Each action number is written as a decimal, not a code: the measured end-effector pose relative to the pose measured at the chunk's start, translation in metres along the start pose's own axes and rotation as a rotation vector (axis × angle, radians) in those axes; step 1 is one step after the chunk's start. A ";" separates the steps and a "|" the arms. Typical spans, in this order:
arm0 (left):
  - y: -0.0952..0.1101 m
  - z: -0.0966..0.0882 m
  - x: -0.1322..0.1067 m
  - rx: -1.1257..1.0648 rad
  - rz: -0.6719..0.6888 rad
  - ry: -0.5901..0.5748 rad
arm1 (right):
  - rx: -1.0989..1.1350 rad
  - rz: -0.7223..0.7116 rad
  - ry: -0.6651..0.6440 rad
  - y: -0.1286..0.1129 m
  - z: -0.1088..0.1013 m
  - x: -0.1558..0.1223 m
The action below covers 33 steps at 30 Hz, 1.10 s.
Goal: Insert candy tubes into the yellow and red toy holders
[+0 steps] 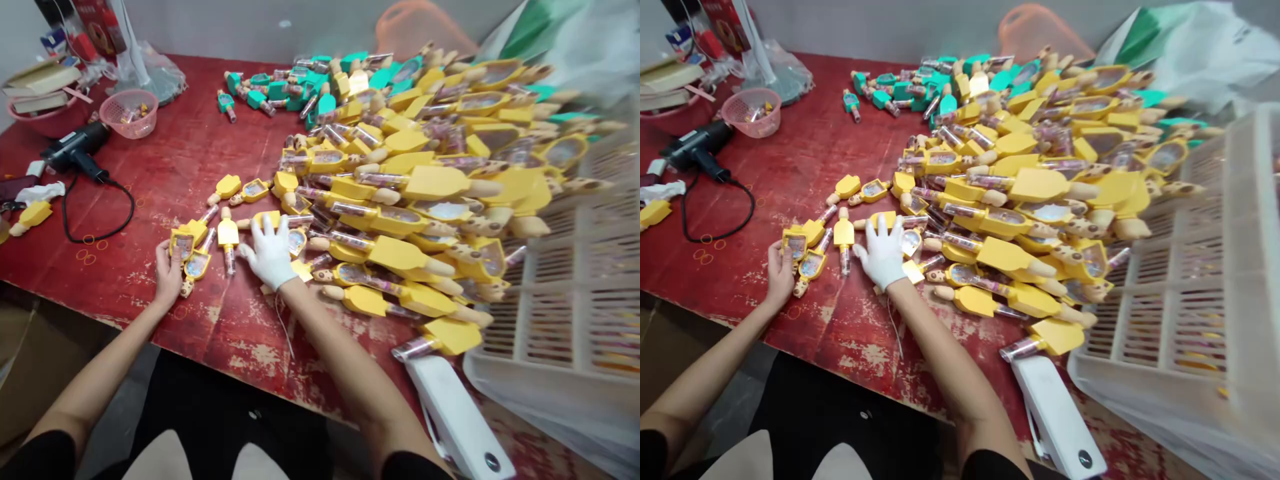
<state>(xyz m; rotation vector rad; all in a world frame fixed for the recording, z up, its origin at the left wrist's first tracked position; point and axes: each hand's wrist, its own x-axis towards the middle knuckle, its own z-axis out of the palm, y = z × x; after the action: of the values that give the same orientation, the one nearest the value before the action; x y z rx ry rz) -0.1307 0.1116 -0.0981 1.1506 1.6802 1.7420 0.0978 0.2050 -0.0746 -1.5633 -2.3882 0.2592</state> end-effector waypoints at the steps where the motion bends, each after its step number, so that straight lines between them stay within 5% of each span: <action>1: 0.000 0.005 -0.004 -0.010 -0.002 0.007 | 0.028 -0.082 -0.035 -0.003 -0.001 -0.003; 5: 0.001 0.016 -0.011 -0.027 -0.008 0.084 | 0.091 -0.266 0.002 -0.008 -0.007 -0.052; 10: -0.008 0.038 -0.023 -0.025 -0.062 0.147 | -0.047 -0.131 0.100 0.014 0.000 -0.116; 15: -0.012 0.091 0.012 -0.048 -0.011 0.129 | -0.066 -0.135 0.100 0.026 0.010 -0.094; 18: -0.004 0.100 0.028 -0.092 0.011 0.159 | 0.013 -0.103 0.115 0.033 -0.002 -0.087; 23: -0.001 0.066 -0.007 -0.265 -0.094 0.155 | 0.181 -0.161 0.231 0.055 -0.034 -0.157; 27: -0.006 0.046 -0.029 -0.316 -0.076 0.160 | 0.050 -0.112 0.376 0.091 -0.070 -0.234; 30: -0.005 0.049 -0.027 -0.318 -0.058 0.144 | -0.163 0.043 0.612 0.144 -0.122 -0.271; 33: 0.001 0.053 -0.023 -0.297 -0.082 0.070 | -0.335 0.381 0.862 0.211 -0.189 -0.293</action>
<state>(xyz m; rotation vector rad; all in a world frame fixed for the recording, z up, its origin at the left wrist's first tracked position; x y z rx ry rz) -0.0748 0.1236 -0.1076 0.8841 1.4237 1.9197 0.4524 0.0209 0.0040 -1.7645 -1.5042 -0.6500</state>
